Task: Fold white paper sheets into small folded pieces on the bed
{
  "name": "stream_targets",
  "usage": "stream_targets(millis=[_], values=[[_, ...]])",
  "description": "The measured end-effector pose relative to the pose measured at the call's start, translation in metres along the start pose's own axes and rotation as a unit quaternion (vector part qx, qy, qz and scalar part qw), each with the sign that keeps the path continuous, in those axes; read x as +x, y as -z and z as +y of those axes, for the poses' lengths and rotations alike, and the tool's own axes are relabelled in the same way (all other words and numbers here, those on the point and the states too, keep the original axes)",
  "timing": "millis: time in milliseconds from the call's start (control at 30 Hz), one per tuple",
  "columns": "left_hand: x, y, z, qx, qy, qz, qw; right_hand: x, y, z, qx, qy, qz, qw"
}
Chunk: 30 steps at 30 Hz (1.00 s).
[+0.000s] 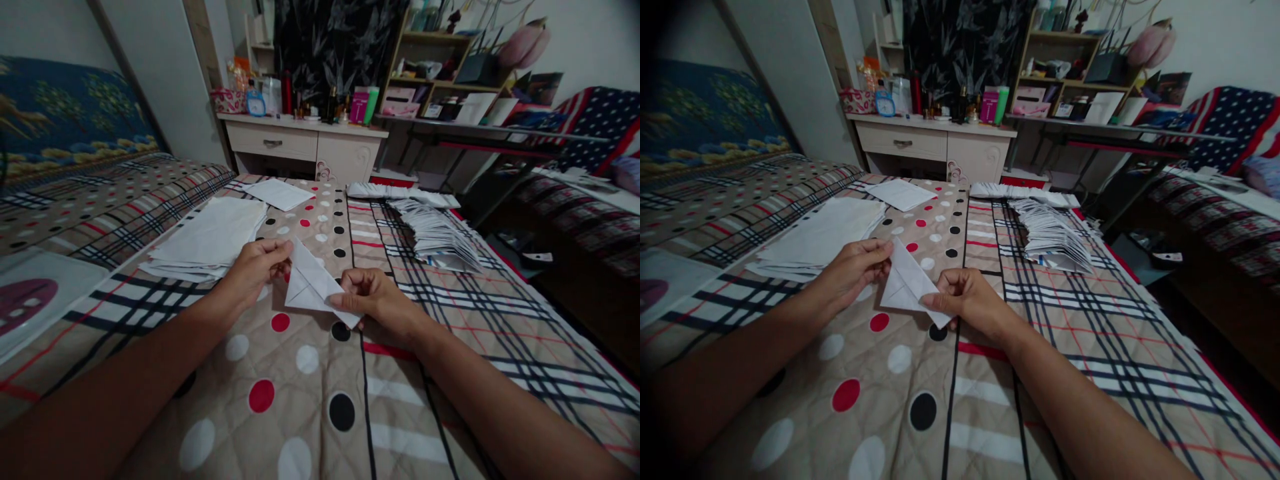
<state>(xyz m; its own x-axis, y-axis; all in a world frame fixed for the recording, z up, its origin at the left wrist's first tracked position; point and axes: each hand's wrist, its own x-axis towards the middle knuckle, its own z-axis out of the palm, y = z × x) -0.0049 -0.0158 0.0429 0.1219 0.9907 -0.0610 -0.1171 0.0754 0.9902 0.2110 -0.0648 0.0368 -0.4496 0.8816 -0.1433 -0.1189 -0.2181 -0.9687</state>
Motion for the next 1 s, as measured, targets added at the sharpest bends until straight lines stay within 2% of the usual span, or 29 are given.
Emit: stream_targets(millis=[200,333,533,633,700,733,800,867,933,1000], values=[[-0.002,-0.003,-0.008,-0.022,0.014,-0.016,1.0,0.002,-0.009,-0.001,0.094,-0.013,-0.008,0.995],[-0.003,-0.006,-0.01,-0.027,0.01,-0.034,0.999,0.002,-0.01,-0.001,0.083,-0.021,0.002,0.996],[-0.004,-0.008,-0.008,-0.021,0.017,-0.03,0.999,0.001,-0.008,0.002,0.064,-0.036,0.018,0.997],[-0.005,-0.01,-0.008,-0.021,0.022,-0.026,0.999,0.004,-0.008,0.004,0.023,-0.017,0.032,0.999],[-0.005,-0.011,-0.009,-0.001,0.011,-0.021,1.0,0.006,-0.009,0.005,-0.034,0.02,0.055,0.998],[-0.006,-0.012,-0.009,0.022,-0.009,-0.015,1.0,0.007,-0.01,0.006,-0.07,0.045,0.076,0.994],[-0.008,-0.014,-0.009,0.099,-0.096,0.006,0.99,0.008,-0.011,0.008,-0.151,0.097,0.136,0.974],[-0.012,-0.016,-0.009,0.215,-0.223,0.022,0.951,0.009,-0.011,0.009,-0.221,0.14,0.2,0.944],[-0.017,-0.018,-0.009,0.344,-0.343,0.016,0.874,0.009,-0.01,0.01,-0.269,0.169,0.244,0.916],[-0.023,-0.02,-0.009,0.448,-0.429,-0.006,0.784,0.008,-0.01,0.011,-0.3,0.194,0.267,0.895]])
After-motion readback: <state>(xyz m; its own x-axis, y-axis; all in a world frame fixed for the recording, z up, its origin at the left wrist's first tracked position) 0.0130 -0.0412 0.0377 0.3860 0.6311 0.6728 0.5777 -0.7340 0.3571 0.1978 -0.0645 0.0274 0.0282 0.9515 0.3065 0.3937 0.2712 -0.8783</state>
